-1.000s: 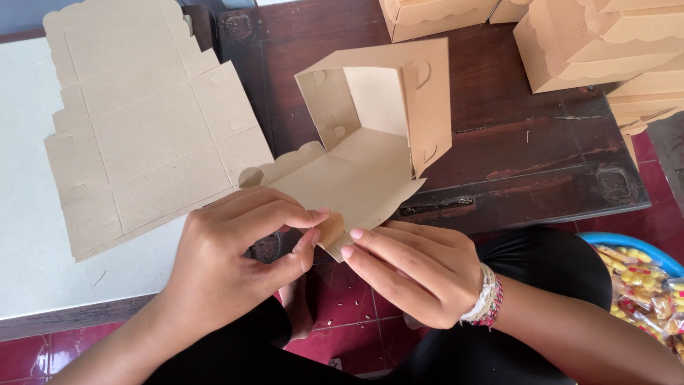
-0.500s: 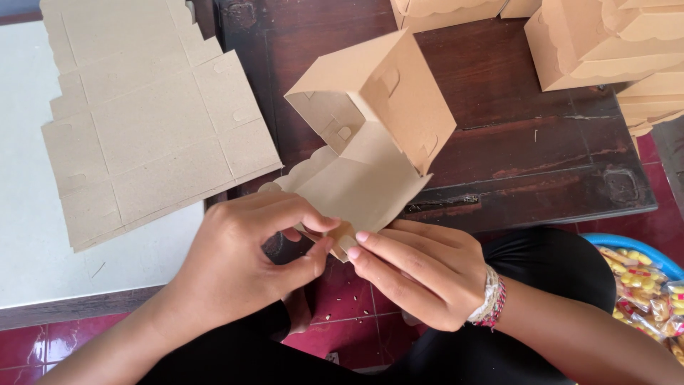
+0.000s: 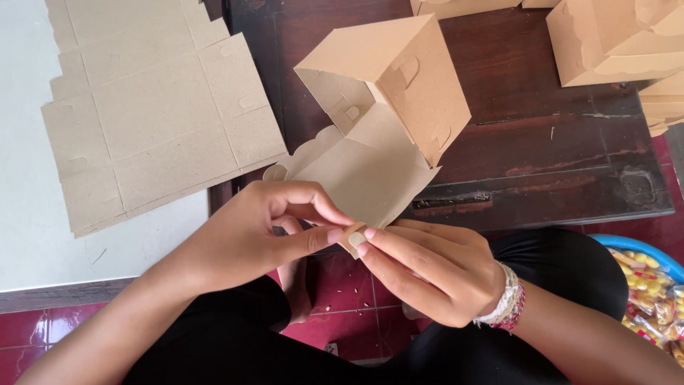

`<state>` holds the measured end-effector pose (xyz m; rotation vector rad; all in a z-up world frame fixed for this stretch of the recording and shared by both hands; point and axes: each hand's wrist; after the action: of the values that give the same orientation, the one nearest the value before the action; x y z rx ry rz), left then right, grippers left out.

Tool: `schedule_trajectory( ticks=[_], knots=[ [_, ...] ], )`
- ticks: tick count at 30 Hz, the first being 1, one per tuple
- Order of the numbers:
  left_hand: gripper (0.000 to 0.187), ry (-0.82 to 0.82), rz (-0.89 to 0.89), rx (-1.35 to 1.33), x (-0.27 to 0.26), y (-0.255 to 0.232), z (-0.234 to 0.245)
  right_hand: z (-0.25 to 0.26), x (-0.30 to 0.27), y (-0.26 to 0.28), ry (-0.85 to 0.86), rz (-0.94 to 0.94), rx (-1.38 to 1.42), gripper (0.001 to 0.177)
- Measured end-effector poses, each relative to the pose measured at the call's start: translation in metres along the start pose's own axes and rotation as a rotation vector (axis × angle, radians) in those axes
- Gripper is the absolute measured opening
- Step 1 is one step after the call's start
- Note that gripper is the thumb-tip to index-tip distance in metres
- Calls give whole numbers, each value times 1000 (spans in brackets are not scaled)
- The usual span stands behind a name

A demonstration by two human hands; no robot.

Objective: Folding flat cardboard sheets into boxes and stacking them

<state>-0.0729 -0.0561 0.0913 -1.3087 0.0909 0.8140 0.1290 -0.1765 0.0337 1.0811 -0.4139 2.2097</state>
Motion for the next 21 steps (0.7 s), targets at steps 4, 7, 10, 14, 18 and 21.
schedule_trajectory(
  ticks=[4,7,10,14,18,21],
  knots=[
    [10,-12,79,-64,9,2,1,1,-2,0,26,-1,38,3],
    [23,16,259,-208,15,1,3,3,-1,-2,62,-13,59,6],
    [32,110,128,-239,20,12,5,2,-1,-2,67,-10,74,6],
    [31,154,89,-255,22,14,7,-1,-1,0,83,2,67,7],
    [28,150,87,-253,23,14,6,-3,-3,1,103,-29,98,6],
    [25,125,131,-235,21,8,5,-5,-3,3,91,-40,110,5]
  ],
)
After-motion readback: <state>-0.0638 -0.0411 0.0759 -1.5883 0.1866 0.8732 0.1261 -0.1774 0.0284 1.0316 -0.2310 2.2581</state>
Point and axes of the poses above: each hand's wrist, its own x-axis towards the middle knuckle, its own z-axis out of the back of the hand, y = z × x, and after that the axes turned 2 degrees about x, right-handed
